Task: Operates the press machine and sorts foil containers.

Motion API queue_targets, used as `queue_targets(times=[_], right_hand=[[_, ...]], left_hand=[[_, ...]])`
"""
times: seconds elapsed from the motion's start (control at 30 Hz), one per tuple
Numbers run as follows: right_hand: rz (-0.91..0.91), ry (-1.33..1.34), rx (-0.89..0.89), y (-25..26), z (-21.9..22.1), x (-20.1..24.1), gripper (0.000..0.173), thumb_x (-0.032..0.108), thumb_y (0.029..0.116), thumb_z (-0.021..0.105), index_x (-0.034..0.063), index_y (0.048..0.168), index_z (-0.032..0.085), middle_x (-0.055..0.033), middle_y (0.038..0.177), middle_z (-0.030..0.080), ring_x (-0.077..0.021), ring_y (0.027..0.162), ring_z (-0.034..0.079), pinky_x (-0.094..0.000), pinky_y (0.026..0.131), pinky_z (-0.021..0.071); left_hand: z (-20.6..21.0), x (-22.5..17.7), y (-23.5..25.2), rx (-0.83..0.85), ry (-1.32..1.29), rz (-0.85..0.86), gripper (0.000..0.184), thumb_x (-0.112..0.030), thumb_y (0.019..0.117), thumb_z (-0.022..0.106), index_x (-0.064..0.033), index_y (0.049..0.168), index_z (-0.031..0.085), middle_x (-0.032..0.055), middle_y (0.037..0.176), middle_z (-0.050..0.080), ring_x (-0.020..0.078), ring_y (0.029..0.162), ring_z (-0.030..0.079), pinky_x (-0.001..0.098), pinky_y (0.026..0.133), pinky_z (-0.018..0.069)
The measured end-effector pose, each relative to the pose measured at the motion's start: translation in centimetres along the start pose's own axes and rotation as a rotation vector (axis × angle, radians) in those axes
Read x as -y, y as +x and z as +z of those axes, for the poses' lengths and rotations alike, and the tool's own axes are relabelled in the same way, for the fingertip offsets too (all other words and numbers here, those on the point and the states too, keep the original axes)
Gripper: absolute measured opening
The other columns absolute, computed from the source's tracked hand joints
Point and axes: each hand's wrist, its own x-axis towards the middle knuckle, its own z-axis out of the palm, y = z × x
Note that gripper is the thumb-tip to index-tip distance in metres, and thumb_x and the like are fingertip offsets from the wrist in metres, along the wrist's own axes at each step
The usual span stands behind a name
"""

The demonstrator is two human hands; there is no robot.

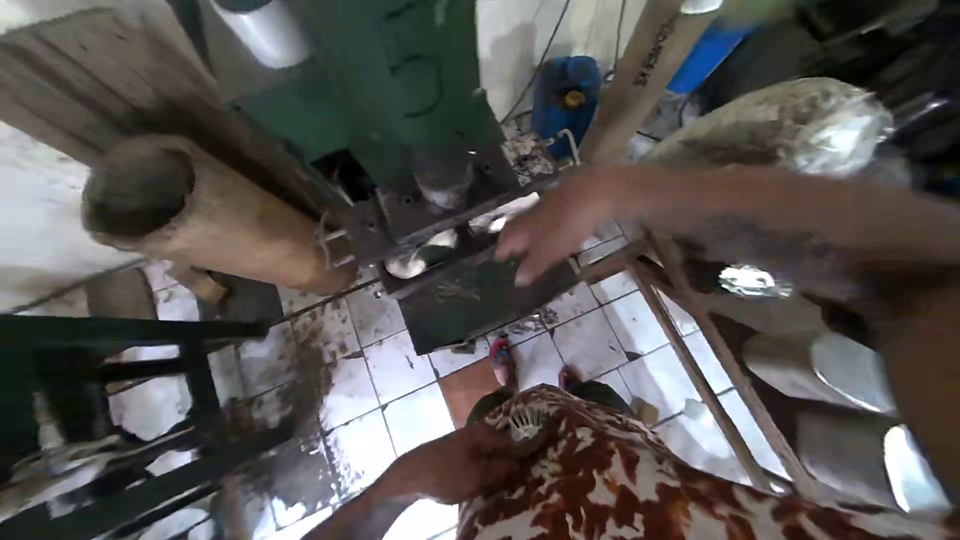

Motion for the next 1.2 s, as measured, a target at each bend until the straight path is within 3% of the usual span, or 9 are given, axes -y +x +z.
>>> queue_targets(times=[0.1, 0.17, 0.3, 0.53, 0.63, 0.73, 0.93, 1.1, 1.2], right_hand=[[0.214, 0.079, -0.385, -8.0, -5.6, -9.3, 0.036, 0.033, 0.1054, 0.056, 0.0063, 0.128, 0.061, -0.0158, 0.107, 0.066, -0.028, 0.096, 0.065, -0.0504, 0.086, 0.0531], [0.37, 0.137, -0.608, -11.1, -4.7, -14.7, 0.051, 0.034, 0.1038, 0.06, -0.0036, 0.137, 0.057, -0.0259, 0.128, 0.064, -0.0362, 0.119, 0.062, -0.0523, 0.105, 0.0461], [0.439, 0.114, -0.476, -16.2, 1.3, -13.0, 0.055, 0.051, 0.1007, 0.059, 0.0035, 0.129, 0.064, -0.0167, 0.122, 0.066, -0.028, 0.113, 0.062, -0.0527, 0.099, 0.0468], [0.52, 0.486, -0.523, -24.9, 35.1, -7.7, 0.079, 0.047, 0.0859, 0.08, 0.0121, 0.15, 0.049, -0.0174, 0.146, 0.055, -0.0389, 0.132, 0.055, -0.0626, 0.103, 0.0476], [0.765, 0.819, -0.488, -24.1, 48.3, -7.9, 0.081, 0.037, 0.0876, 0.08, 0.0155, 0.155, 0.042, -0.0164, 0.154, 0.048, -0.0402, 0.14, 0.046, -0.067, 0.111, 0.0375], [0.956, 0.827, -0.618, -19.4, 62.6, -9.5, 0.089, 0.061, 0.0803, 0.073, 0.0134, 0.152, 0.049, -0.0171, 0.151, 0.052, -0.0408, 0.138, 0.049, -0.0665, 0.113, 0.0358], [1.0, 0.941, -0.556, -19.0, 63.7, -10.8, 0.099, 0.066, 0.077, 0.075, 0.0164, 0.156, 0.042, -0.0125, 0.157, 0.047, -0.0393, 0.141, 0.046, -0.0628, 0.112, 0.0399], [0.979, 1.023, -0.572, -19.3, 65.1, -11.5, 0.094, 0.063, 0.0815, 0.073, 0.0142, 0.156, 0.042, -0.0135, 0.158, 0.046, -0.037, 0.145, 0.043, -0.0593, 0.118, 0.0334], [0.971, 1.081, -0.599, -19.4, 65.6, -11.9, 0.093, 0.065, 0.0807, 0.073, 0.0141, 0.153, 0.045, -0.0157, 0.155, 0.048, -0.0372, 0.144, 0.043, -0.0599, 0.119, 0.0319]], left_hand=[[0.5, -0.2, 3.0, 0.159, 0.286, 0.13, 0.042, -0.03, 0.1064, 0.048, -0.0049, 0.078, 0.066, 0.0029, 0.065, 0.056, 0.0134, 0.06, 0.055, 0.0367, 0.059, 0.0457], [0.7, 0.7, 6.0, 0.348, 0.093, 0.293, 0.04, -0.04, 0.1025, 0.056, -0.0078, 0.083, 0.07, -0.0019, 0.078, 0.064, 0.0054, 0.073, 0.06, 0.0283, 0.071, 0.0509], [4.9, 0.8, 13.7, 0.49, -0.205, 0.251, 0.038, -0.052, 0.0947, 0.067, -0.0155, 0.103, 0.073, -0.009, 0.095, 0.07, -0.0031, 0.084, 0.063, 0.0189, 0.077, 0.0548], [10.4, -3.8, 20.4, 0.342, 0.233, 0.355, 0.042, -0.035, 0.1005, 0.06, 0.0, 0.079, 0.067, 0.0099, 0.102, 0.066, 0.0059, 0.098, 0.061, 0.0245, 0.09, 0.0513], [9.9, -10.6, 27.5, 0.099, 0.503, 0.131, 0.024, -0.016, 0.0986, 0.056, 0.0018, 0.108, 0.071, 0.0149, 0.118, 0.062, 0.0115, 0.096, 0.064, 0.0309, 0.086, 0.0563], [7.9, -15.7, 38.5, 0.026, 0.88, 0.058, 0.028, -0.018, 0.1045, 0.057, -0.0013, 0.125, 0.067, 0.0257, 0.135, 0.054, 0.034, 0.109, 0.063, 0.0532, 0.093, 0.0544], [5.3, -19.1, 55.0, 0.338, 1.483, 0.103, 0.039, -0.035, 0.0996, 0.064, 0.0004, 0.115, 0.068, 0.0271, 0.129, 0.057, 0.0407, 0.113, 0.063, 0.0595, 0.096, 0.0523], [3.5, -16.3, 56.9, 0.461, 1.51, 0.104, 0.052, -0.051, 0.0937, 0.07, -0.01, 0.126, 0.069, 0.0267, 0.137, 0.056, 0.0432, 0.127, 0.056, 0.062, 0.105, 0.046], [3.6, -15.8, 57.3, 0.417, 1.378, 0.077, 0.043, -0.03, 0.1003, 0.066, -0.0059, 0.136, 0.062, 0.0297, 0.147, 0.047, 0.0442, 0.131, 0.053, 0.0618, 0.107, 0.0454]])
